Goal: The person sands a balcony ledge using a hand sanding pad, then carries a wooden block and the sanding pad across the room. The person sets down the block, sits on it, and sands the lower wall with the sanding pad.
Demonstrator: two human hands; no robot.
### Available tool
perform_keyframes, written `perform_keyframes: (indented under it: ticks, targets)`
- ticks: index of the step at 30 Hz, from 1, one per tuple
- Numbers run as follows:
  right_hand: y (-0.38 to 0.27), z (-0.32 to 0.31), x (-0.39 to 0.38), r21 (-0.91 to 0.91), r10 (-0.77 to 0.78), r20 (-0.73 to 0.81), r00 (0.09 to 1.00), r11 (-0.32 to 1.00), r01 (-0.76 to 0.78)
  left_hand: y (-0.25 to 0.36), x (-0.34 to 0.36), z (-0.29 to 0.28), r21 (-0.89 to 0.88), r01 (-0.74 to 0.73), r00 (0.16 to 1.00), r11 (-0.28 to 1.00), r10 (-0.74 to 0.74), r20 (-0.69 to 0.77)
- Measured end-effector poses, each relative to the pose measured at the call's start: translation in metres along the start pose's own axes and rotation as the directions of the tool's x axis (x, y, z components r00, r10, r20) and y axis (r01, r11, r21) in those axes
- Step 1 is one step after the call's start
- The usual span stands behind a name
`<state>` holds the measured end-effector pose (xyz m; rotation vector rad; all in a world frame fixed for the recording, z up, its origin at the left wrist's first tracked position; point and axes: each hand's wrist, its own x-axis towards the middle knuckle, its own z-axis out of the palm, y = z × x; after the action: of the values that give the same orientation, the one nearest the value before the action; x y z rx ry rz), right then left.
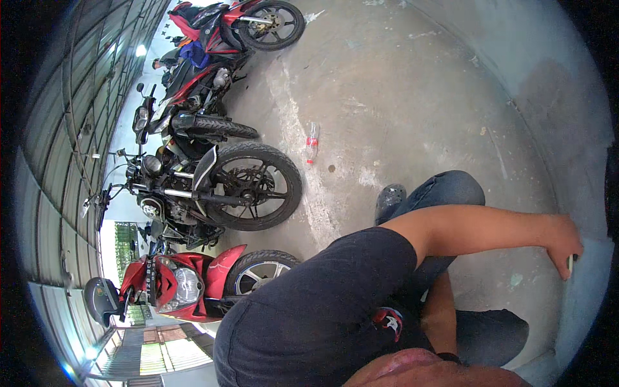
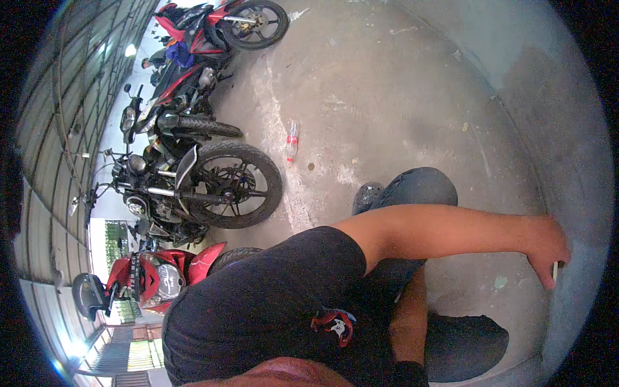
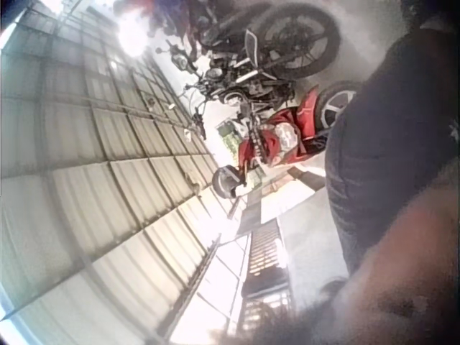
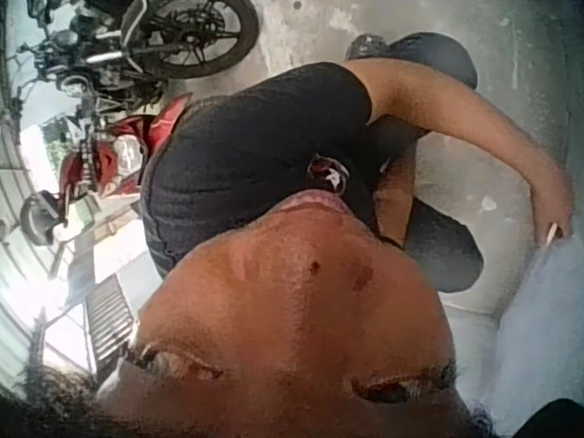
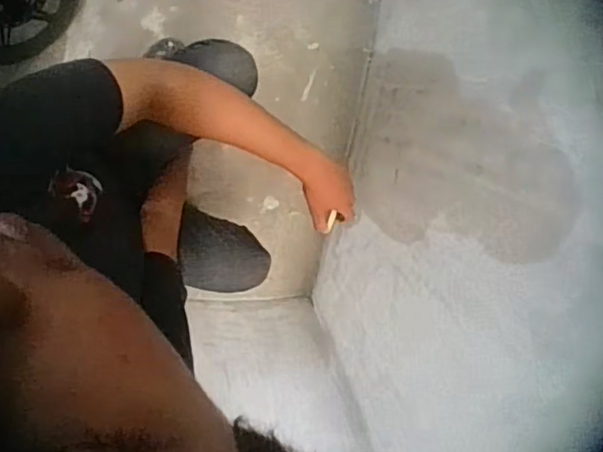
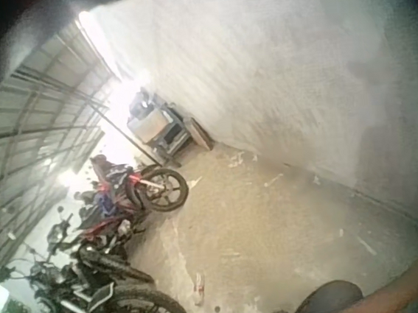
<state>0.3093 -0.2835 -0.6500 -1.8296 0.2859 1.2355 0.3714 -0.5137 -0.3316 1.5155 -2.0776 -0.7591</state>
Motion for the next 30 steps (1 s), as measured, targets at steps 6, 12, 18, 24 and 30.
perform_keyframes:
  ticks: [6,12,18,24,30]
  targets:
    - [0.023,-0.086,-0.033,0.16,0.043,-0.04,0.998,0.987,-0.037,-0.014,0.04,-0.02,0.153,-0.039,0.976,0.987,0.004,0.219]
    - [0.059,-0.183,-0.107,0.407,0.169,-0.066,0.983,0.904,-0.128,-0.05,0.036,-0.058,0.138,0.063,0.998,0.988,-0.063,0.0]
    - [0.12,-0.212,-0.177,0.504,0.283,-0.154,0.947,0.847,-0.171,-0.079,-0.011,-0.06,-0.053,0.229,0.961,0.972,-0.234,-0.148]
    - [0.161,-0.232,-0.27,0.64,0.494,-0.318,0.809,0.742,-0.201,-0.101,-0.052,-0.053,0.022,0.315,0.944,0.949,-0.311,-0.106]
    - [0.13,-0.272,-0.347,0.467,0.332,-0.749,0.574,0.878,0.102,-0.084,-0.061,-0.041,0.324,0.26,0.952,0.91,-0.297,0.07]
